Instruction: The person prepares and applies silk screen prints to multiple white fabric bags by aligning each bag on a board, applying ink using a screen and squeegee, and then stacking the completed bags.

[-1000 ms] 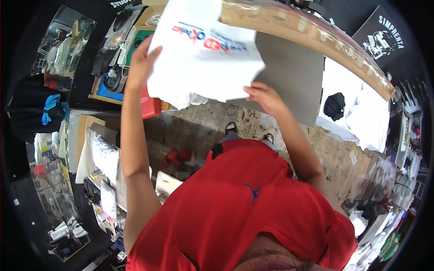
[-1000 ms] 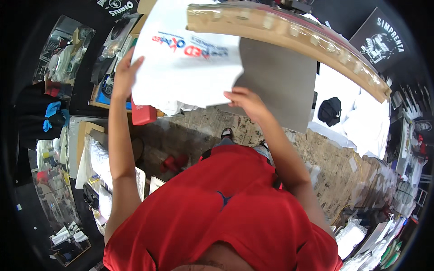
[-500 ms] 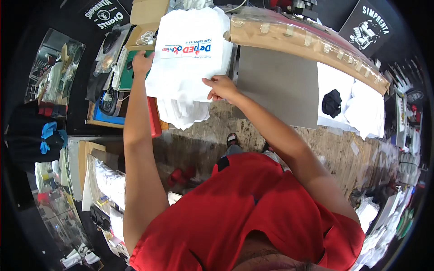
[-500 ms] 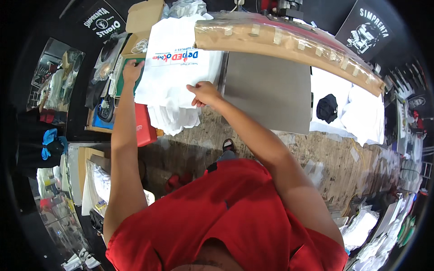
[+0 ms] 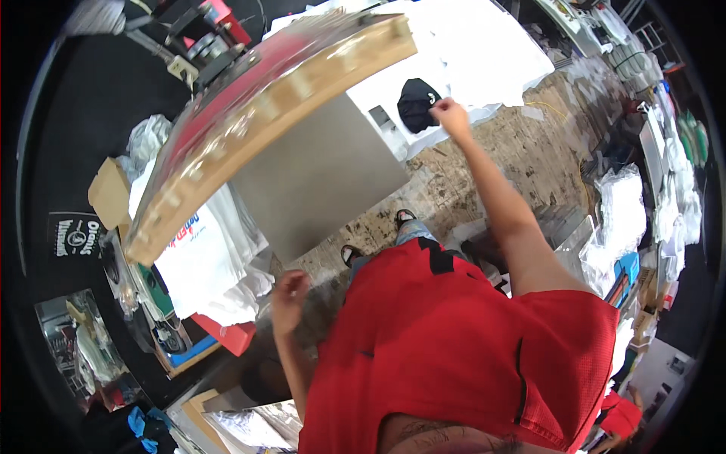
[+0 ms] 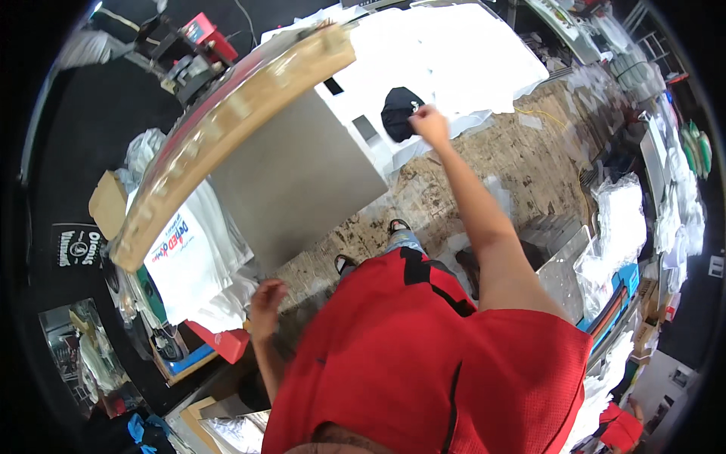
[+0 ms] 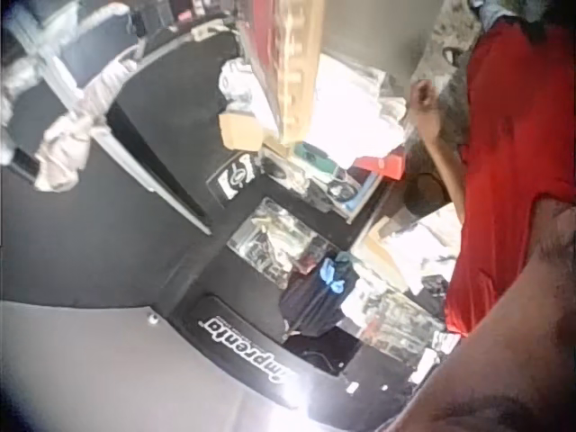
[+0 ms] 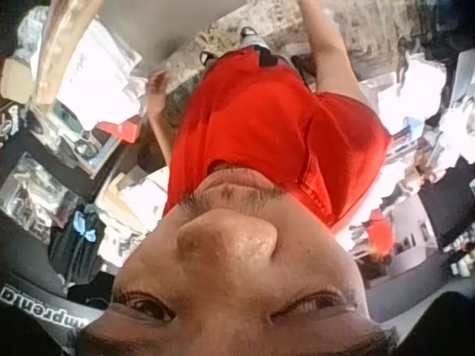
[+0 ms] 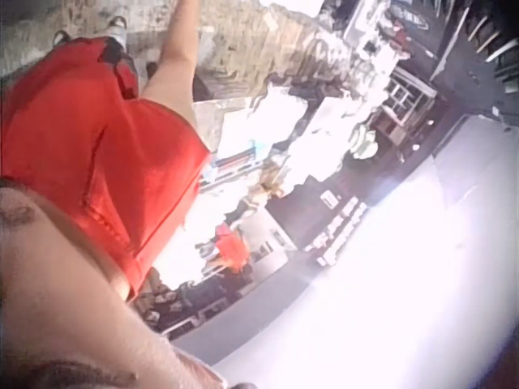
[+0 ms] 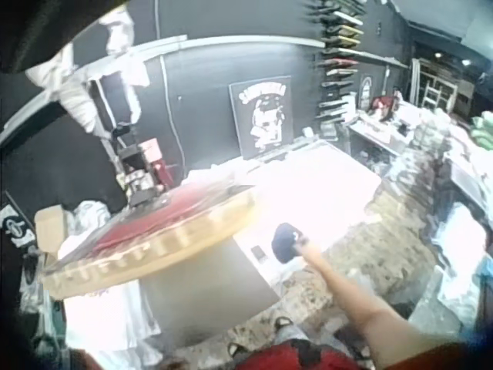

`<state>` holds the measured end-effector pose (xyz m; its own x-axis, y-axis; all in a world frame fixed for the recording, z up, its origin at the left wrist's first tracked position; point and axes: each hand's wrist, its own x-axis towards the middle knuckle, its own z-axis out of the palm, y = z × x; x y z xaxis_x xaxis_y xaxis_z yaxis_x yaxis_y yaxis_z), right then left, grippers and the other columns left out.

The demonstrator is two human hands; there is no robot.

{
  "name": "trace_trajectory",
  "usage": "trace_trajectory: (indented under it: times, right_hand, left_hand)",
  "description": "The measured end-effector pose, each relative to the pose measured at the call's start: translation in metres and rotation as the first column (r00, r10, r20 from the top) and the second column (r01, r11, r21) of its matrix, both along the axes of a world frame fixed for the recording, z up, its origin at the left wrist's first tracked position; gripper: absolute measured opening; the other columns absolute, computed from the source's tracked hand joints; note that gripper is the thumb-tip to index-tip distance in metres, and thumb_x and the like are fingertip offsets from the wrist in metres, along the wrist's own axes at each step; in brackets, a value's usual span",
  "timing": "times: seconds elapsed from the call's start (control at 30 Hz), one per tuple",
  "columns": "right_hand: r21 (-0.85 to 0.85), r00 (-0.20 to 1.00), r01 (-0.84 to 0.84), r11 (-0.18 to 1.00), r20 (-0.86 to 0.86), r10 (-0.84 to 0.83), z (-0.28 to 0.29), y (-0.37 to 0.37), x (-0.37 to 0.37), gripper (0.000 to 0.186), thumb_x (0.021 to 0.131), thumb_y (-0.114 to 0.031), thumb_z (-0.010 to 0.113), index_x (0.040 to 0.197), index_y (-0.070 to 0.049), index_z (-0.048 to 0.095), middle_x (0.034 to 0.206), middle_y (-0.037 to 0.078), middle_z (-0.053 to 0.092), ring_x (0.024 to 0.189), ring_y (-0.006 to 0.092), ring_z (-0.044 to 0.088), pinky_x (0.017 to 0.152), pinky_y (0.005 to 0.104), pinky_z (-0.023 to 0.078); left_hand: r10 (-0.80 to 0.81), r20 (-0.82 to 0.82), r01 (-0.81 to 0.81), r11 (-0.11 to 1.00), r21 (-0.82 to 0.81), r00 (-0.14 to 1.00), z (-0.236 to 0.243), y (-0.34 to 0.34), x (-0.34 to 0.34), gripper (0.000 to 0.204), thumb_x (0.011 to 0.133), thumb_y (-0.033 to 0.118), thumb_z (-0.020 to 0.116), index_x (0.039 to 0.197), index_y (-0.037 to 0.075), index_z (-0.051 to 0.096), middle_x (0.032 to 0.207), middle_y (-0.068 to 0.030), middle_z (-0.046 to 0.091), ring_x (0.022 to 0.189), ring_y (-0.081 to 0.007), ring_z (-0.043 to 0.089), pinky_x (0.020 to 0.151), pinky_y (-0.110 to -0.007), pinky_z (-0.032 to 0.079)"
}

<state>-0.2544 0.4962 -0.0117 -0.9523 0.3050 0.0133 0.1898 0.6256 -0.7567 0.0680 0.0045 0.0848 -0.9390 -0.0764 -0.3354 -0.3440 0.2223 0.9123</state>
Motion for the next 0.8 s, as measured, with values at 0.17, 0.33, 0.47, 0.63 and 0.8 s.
trace_trajectory:
  times: [0.17,0.33,0.47,0.63,0.8]
  right_hand:
    - [0.524,0.980,0.196,0.829,-0.073,-0.185,-0.036,0.095,-0.044,0.081,0.067,-0.048,0.088,0.126,-0.002,0.054,0.127,0.022,0.059,0.120,0.0395,0.055,0.095,0.0472,0.052]
    - [0.490,0.981,0.121,0.863,0.072,-0.178,-0.039,0.077,-0.059,0.073,0.075,-0.036,0.085,0.128,0.000,0.050,0.137,0.025,0.049,0.127,0.0415,0.047,0.101,0.0507,0.047]
    - [0.492,0.997,0.075,0.868,-0.018,-0.076,-0.055,0.099,-0.057,0.048,0.081,-0.026,0.079,0.116,0.000,0.058,0.138,0.027,0.052,0.125,0.0416,0.050,0.099,0.0506,0.049]
    - [0.498,0.999,0.031,0.866,0.019,-0.046,-0.043,0.124,-0.046,0.026,0.087,-0.020,0.069,0.107,-0.004,0.062,0.130,0.023,0.061,0.121,0.0405,0.054,0.096,0.0484,0.049]
    - [0.116,0.991,0.043,0.992,-0.132,-0.027,0.062,0.097,-0.031,0.017,0.094,-0.016,0.056,0.107,-0.005,0.058,0.109,0.027,0.066,0.104,0.0450,0.062,0.087,0.0504,0.049]
  left_hand:
    - [-0.300,0.058,0.305,0.942,-0.142,0.952,0.009,0.098,-0.053,0.017,0.090,0.012,0.073,0.103,0.002,0.068,0.088,-0.0049,0.071,0.081,-0.0108,0.065,0.076,-0.028,0.052]
    - [-0.335,0.049,0.337,0.917,-0.215,0.941,0.022,0.157,-0.087,0.019,0.091,0.014,0.073,0.104,0.001,0.069,0.088,-0.0060,0.071,0.081,-0.0118,0.066,0.077,-0.028,0.052]
    - [-0.323,0.043,0.324,0.921,-0.215,0.945,0.022,0.176,-0.099,0.018,0.092,0.015,0.072,0.103,0.001,0.069,0.089,-0.0060,0.072,0.083,-0.0122,0.067,0.078,-0.028,0.052]
    - [-0.395,0.047,0.398,0.908,-0.128,0.917,0.016,0.202,-0.114,0.016,0.093,0.015,0.071,0.100,0.000,0.068,0.088,-0.0053,0.071,0.082,-0.0116,0.066,0.078,-0.028,0.052]
    - [-0.469,0.009,0.462,0.872,0.163,0.883,-0.009,0.211,-0.136,0.017,0.098,0.016,0.067,0.104,0.001,0.066,0.095,-0.0026,0.070,0.090,-0.0113,0.065,0.083,-0.027,0.051]
